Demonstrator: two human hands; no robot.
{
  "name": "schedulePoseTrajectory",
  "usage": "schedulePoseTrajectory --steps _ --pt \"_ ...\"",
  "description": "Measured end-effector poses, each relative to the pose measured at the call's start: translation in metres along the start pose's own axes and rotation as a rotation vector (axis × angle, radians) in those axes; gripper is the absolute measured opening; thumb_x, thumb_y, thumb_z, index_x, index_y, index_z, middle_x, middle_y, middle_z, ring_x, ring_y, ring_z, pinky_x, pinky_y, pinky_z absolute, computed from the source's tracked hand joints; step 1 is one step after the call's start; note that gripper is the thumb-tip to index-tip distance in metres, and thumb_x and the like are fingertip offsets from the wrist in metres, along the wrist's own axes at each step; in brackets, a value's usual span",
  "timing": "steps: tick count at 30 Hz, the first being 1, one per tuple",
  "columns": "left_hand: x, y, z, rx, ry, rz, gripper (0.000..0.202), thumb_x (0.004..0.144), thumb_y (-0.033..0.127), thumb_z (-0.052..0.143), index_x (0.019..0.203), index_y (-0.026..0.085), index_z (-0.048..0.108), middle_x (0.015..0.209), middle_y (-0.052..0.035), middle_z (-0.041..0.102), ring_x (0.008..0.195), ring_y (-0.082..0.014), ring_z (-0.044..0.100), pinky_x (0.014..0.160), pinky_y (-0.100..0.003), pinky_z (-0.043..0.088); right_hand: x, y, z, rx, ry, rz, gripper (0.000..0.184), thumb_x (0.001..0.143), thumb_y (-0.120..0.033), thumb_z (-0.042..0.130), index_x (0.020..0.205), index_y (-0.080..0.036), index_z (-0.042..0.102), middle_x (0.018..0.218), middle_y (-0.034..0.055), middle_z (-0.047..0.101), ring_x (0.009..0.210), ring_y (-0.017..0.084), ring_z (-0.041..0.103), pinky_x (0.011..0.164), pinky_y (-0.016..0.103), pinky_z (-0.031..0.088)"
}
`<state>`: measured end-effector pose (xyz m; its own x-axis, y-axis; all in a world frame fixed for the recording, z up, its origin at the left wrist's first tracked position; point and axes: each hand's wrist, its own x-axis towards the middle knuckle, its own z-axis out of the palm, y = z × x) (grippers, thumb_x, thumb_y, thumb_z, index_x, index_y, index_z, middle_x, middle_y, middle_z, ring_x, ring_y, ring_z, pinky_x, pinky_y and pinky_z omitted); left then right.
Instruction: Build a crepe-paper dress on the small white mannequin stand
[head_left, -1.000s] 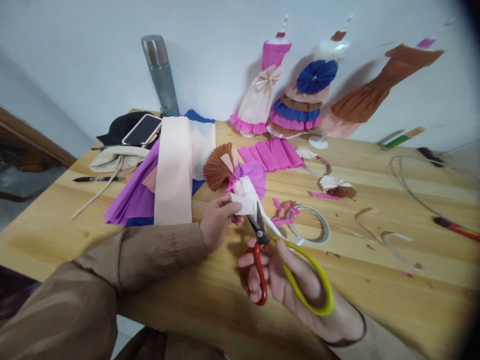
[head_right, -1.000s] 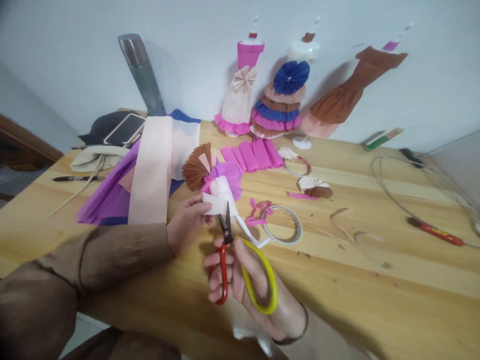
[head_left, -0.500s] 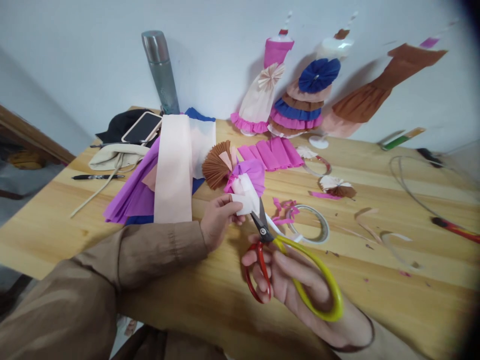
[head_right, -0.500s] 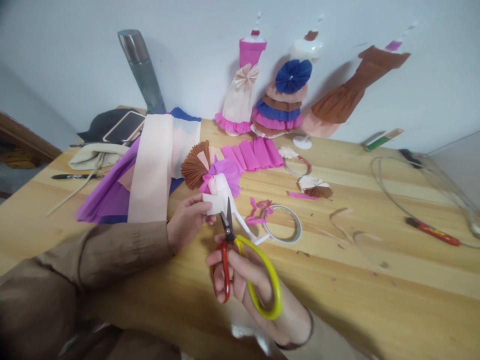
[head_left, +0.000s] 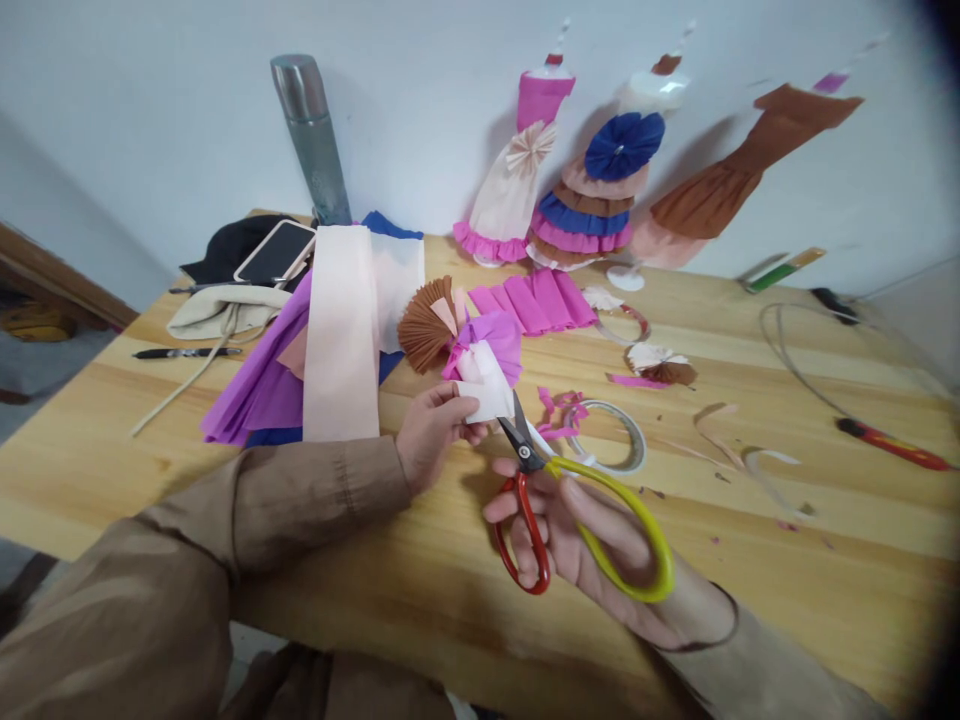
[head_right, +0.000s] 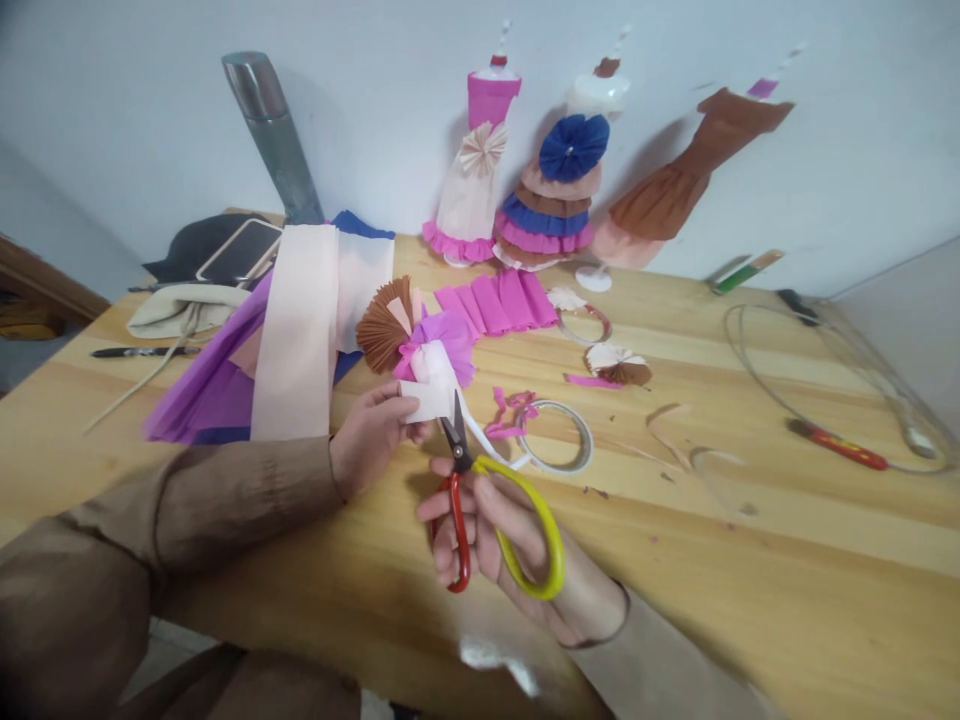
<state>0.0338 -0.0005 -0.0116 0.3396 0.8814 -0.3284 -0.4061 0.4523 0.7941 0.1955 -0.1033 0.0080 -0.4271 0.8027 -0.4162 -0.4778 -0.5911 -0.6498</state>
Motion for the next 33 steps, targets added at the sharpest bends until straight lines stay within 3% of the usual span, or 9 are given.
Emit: schedulePoseTrajectory --steps 9,18,25,30,33 --pt "0.0 0.002 0.001 0.01 0.016 -0.006 0.015 0.061 0.023 0.066 0.07 0.011 0.06 0.059 -0.0034 0.061 0.052 -0.011 0.054 0.052 -0.025 0.039 0.008 0.001 0.01 -0.08 0.048 -0.06 0.046 0.09 -0.055 0.061 0.119 -0.019 0.059 0.094 0.0071 0.067 0.059 0.01 0.058 0.053 0.025 0.048" --pt "0.002 0.0 -0.001 0.013 0.017 -0.007 0.015 0.063 0.023 0.065 0.07 0.012 0.059 0.058 -0.003 0.061 0.051 -0.0111 0.054 0.053 -0.025 0.04 0.012 0.01 0.002 -0.132 0.058 -0.143 0.038 0.095 -0.051 0.055 0.118 -0.021 0.059 0.092 0.005 0.064 0.052 0.006 0.049 0.046 0.021 0.041" --pt "0.003 -0.003 -0.002 0.01 0.0 0.005 0.016 0.064 0.023 0.067 0.072 0.011 0.059 0.059 -0.0034 0.06 0.052 -0.0118 0.055 0.054 -0.026 0.04 0.013 0.007 0.001 -0.256 0.091 -0.129 0.038 0.094 -0.055 0.053 0.099 -0.019 0.063 0.059 -0.0022 0.05 0.047 0.008 0.042 0.045 0.022 0.035" --pt "0.003 -0.003 -0.003 0.025 0.011 -0.005 0.013 0.066 0.021 0.066 0.072 0.012 0.059 0.06 -0.0035 0.061 0.052 -0.0114 0.055 0.054 -0.025 0.04 0.011 0.004 0.001 -0.282 0.105 -0.141 0.041 0.092 -0.058 0.055 0.103 -0.018 0.063 0.082 0.0036 0.063 0.045 0.004 0.044 0.042 0.021 0.032" --pt "0.003 -0.003 -0.002 0.03 0.012 -0.006 0.013 0.066 0.021 0.066 0.072 0.012 0.059 0.061 -0.0031 0.061 0.052 -0.0111 0.055 0.053 -0.025 0.04 0.005 0.001 0.002 -0.295 0.118 -0.111 0.043 0.091 -0.057 0.056 0.109 -0.019 0.062 0.085 0.0047 0.065 0.046 0.005 0.046 0.043 0.021 0.035"
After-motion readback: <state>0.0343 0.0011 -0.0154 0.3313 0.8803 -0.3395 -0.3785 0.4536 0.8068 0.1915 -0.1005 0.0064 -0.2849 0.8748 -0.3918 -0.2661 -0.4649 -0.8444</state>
